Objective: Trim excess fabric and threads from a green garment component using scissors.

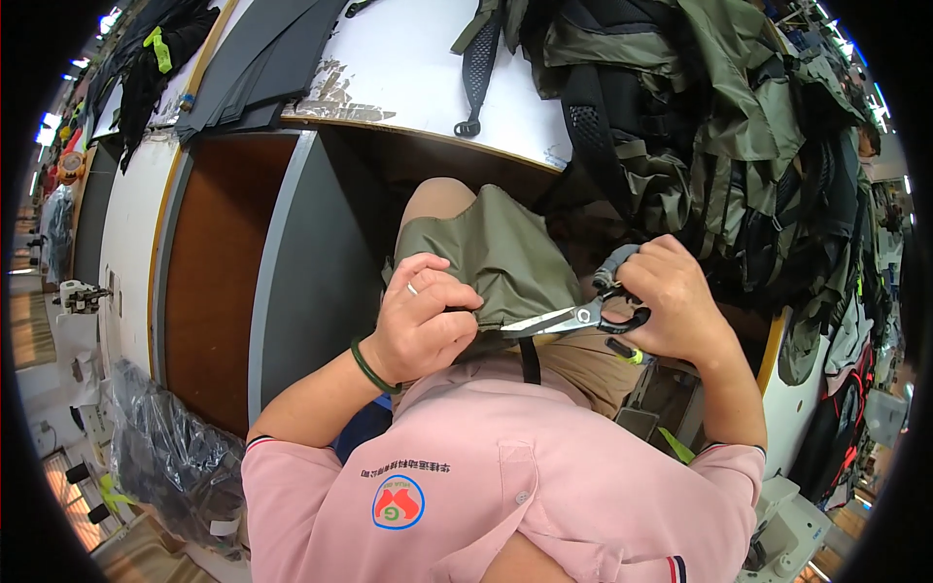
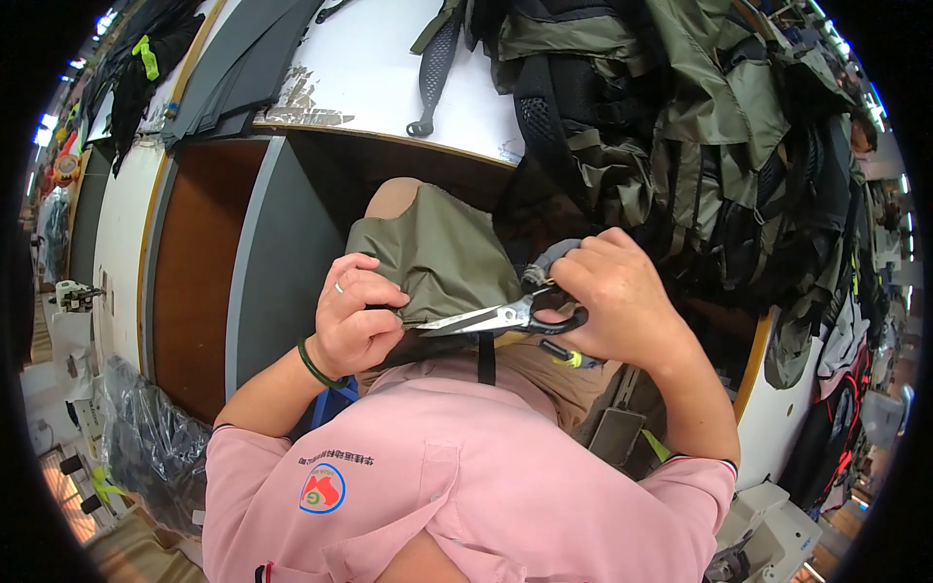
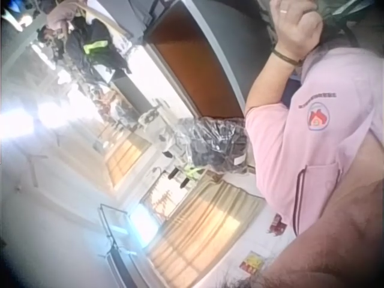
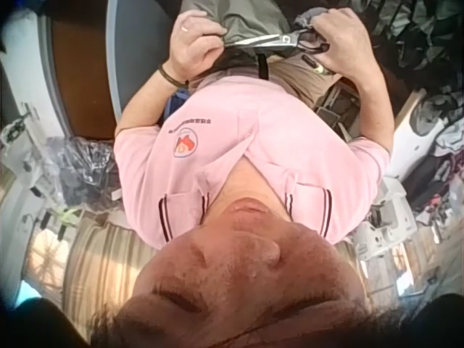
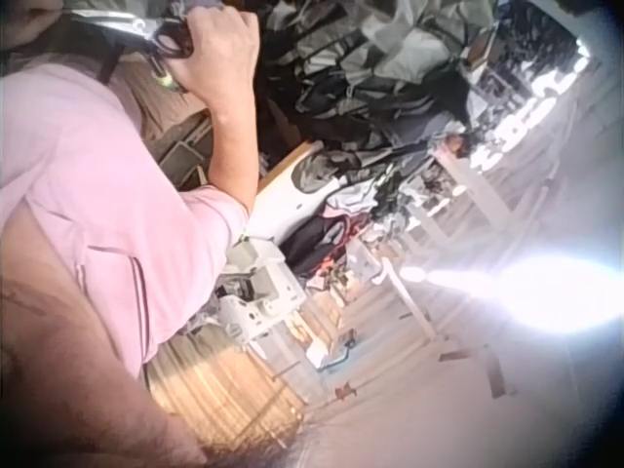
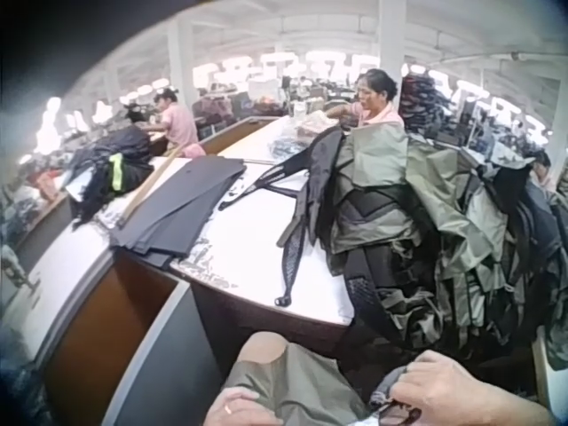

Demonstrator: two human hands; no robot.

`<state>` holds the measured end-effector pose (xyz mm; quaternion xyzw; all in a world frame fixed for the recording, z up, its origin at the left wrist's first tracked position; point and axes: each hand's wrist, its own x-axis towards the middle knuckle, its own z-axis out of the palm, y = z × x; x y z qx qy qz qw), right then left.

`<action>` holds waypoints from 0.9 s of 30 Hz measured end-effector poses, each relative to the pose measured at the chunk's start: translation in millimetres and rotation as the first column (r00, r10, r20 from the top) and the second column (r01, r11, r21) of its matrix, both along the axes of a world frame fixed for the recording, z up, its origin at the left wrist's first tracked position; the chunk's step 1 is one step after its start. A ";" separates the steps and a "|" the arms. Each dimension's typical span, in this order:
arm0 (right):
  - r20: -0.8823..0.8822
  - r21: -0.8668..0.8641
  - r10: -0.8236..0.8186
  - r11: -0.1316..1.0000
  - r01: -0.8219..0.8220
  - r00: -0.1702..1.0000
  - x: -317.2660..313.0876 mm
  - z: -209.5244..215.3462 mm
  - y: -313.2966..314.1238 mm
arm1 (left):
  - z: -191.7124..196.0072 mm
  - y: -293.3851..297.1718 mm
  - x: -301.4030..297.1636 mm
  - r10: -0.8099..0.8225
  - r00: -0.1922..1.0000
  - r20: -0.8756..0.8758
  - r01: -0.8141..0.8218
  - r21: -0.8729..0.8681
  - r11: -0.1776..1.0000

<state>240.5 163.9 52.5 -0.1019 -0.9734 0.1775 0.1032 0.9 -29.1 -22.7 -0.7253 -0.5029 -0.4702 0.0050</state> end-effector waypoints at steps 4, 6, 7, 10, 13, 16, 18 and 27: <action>0.093 0.104 -0.040 0.994 0.031 0.995 5.8 5.9 5.0 | 2.6 1.8 3.7 -0.011 1.000 -0.001 0.011 -0.009 1.000; 0.093 0.106 -0.035 0.994 0.025 0.995 5.7 6.4 5.2 | 2.9 2.9 5.7 -0.021 1.000 0.009 0.021 -0.017 1.000; 0.094 0.108 -0.030 0.994 0.019 0.995 5.4 6.6 5.1 | 3.0 3.0 5.8 -0.022 1.000 0.009 0.023 -0.017 1.000; 0.082 0.126 -0.007 0.992 -0.003 0.997 2.0 8.3 5.2 | 3.4 3.4 5.9 -0.017 1.000 0.002 0.017 -0.032 0.999; 0.061 0.157 0.012 0.987 -0.021 0.998 -0.1 7.6 5.5 | 4.1 4.1 6.3 -0.022 1.000 0.009 0.022 -0.045 0.999; 0.037 0.269 0.014 0.963 -0.023 0.999 0.1 2.6 6.7 | 4.0 4.3 6.6 -0.017 1.000 0.015 0.018 -0.051 0.999; 0.031 0.279 0.008 0.960 -0.016 0.999 1.3 1.7 8.4 | 4.6 4.4 6.7 -0.017 1.000 0.021 0.019 -0.064 0.998; 0.026 0.264 -0.014 0.964 0.006 1.000 1.2 2.8 11.6 | 4.3 5.0 6.4 -0.018 0.999 0.028 0.020 -0.074 0.997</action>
